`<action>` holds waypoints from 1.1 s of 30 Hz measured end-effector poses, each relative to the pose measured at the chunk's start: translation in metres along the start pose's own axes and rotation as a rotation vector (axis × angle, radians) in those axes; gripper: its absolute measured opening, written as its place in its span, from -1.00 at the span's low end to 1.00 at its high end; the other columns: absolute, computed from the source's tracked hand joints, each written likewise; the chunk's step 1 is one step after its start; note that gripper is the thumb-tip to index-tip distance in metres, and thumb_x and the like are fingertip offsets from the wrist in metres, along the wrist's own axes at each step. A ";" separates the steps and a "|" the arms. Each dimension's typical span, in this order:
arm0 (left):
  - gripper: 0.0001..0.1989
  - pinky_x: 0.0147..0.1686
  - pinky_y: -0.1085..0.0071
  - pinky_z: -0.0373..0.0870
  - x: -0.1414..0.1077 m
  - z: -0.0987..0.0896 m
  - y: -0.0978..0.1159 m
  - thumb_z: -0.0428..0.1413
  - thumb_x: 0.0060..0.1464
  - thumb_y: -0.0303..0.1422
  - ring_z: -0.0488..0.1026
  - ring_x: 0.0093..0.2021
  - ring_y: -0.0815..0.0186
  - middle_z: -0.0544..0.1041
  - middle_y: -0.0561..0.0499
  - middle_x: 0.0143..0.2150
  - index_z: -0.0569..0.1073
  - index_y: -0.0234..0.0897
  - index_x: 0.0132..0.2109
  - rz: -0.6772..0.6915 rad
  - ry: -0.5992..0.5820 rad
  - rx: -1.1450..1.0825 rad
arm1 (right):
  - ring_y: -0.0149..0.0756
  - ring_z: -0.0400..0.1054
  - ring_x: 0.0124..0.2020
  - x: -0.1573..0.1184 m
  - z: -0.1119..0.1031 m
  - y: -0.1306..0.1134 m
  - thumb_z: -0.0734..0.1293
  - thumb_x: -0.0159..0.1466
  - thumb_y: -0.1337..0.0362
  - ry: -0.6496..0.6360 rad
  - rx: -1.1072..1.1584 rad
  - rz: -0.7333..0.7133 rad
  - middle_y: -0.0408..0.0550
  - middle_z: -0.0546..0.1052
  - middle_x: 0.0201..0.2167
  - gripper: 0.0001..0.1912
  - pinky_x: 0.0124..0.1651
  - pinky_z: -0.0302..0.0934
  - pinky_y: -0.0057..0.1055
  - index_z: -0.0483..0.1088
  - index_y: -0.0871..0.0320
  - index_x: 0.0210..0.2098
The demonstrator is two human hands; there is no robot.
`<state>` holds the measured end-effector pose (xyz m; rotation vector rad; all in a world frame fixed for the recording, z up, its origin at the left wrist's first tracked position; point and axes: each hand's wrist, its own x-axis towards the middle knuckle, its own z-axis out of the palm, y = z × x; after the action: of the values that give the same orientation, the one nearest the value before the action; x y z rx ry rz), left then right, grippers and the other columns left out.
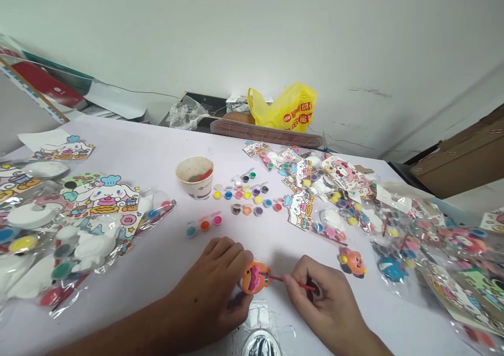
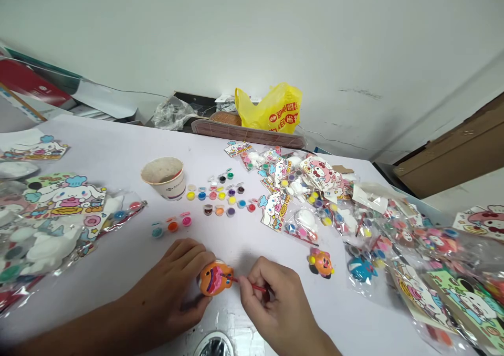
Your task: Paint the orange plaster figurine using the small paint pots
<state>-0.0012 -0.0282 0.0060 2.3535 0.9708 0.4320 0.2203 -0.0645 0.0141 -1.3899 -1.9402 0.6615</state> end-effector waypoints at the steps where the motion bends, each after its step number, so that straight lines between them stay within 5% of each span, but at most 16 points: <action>1: -0.75 -0.15 0.23 0.16 0.000 0.000 0.000 0.06 -0.05 -0.55 0.22 -0.16 0.16 0.36 0.03 -0.19 0.25 -0.20 -0.19 0.001 0.003 0.000 | -0.53 0.02 -0.67 0.000 0.000 0.000 0.25 0.31 0.32 0.016 -0.008 -0.003 -0.32 0.16 -0.67 -0.68 -0.62 -0.02 -0.62 0.06 0.08 -0.52; 33: -0.71 -0.11 0.21 0.20 0.001 -0.002 0.003 0.08 -0.10 -0.54 0.24 -0.15 0.15 0.37 0.01 -0.19 0.22 -0.20 -0.20 -0.030 0.038 0.028 | -0.49 0.01 -0.65 0.003 0.010 -0.002 0.20 0.33 0.27 -0.020 0.015 -0.022 -0.30 0.12 -0.66 -0.64 -0.59 -0.03 -0.56 -0.04 0.07 -0.53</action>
<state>0.0003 -0.0282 0.0099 2.3597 1.0350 0.4559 0.2104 -0.0629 0.0097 -1.3556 -1.9592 0.6809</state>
